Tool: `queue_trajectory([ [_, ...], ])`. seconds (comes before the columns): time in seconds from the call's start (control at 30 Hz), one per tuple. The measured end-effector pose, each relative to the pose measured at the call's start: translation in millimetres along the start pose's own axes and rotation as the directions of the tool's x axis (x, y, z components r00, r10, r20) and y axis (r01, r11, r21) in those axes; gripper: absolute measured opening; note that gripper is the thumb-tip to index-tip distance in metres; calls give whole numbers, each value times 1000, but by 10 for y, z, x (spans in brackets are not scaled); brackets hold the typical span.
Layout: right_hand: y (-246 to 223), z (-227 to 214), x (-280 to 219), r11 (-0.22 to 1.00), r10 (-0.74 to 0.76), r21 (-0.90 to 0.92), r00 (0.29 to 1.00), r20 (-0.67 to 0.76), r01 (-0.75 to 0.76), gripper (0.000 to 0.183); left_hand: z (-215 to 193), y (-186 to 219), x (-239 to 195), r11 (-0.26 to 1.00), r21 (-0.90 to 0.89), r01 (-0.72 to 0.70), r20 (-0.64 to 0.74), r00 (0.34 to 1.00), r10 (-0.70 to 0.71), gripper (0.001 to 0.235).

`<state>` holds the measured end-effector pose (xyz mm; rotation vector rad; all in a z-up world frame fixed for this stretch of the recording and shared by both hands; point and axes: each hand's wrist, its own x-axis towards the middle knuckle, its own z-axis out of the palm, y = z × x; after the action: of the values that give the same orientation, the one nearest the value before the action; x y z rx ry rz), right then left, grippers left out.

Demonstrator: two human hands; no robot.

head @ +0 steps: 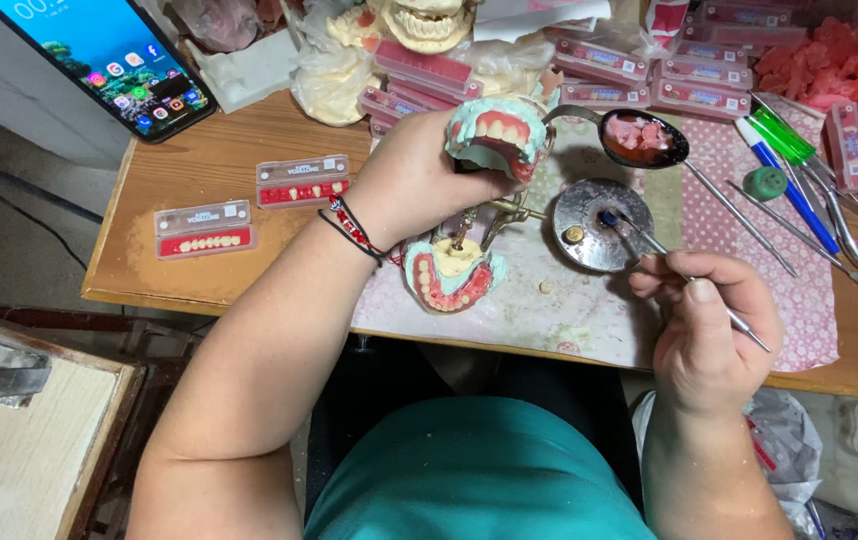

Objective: The person works on a dental model, using a metal tool to apply material to the gum area. They then select a tooth from a plastic case, use a rotary tool to shape it, and finally place the tooth into the model.

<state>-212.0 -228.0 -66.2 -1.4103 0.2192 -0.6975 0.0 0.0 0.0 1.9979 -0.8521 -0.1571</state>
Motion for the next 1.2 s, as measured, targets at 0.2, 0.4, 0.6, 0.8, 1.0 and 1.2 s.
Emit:
queue_trajectory([
  [0.2, -5, 9, -3, 1000, -1, -2, 1000, -8, 1, 25, 4, -13, 3, 1000, 14, 6, 0, 1000, -6, 34],
  [0.4, -21, 21, -9, 1000, 14, 7, 1000, -12, -14, 26, 9, -33, 5, 1000, 9, -17, -4, 1000, 17, 35],
  [0.6, -7, 18, -5, 1000, -4, 6, 1000, -7, 4, 26, 9, -37, 3, 1000, -7, -5, 1, 1000, 5, 37],
  [0.8, -1, 7, -3, 1000, -8, -6, 1000, -6, 8, 26, 23, -60, 10, 1000, -3, -10, -9, 1000, 10, 35],
  [1.0, 15, -3, -4, 1000, -13, -12, 1000, -3, 13, 27, 16, -45, 3, 1000, -6, -17, -10, 1000, 17, 36],
  [1.2, 8, 4, -6, 999, -25, -22, 1000, -1, 25, 26, 3, -13, -6, 1000, -7, 0, -2, 1000, 0, 35],
])
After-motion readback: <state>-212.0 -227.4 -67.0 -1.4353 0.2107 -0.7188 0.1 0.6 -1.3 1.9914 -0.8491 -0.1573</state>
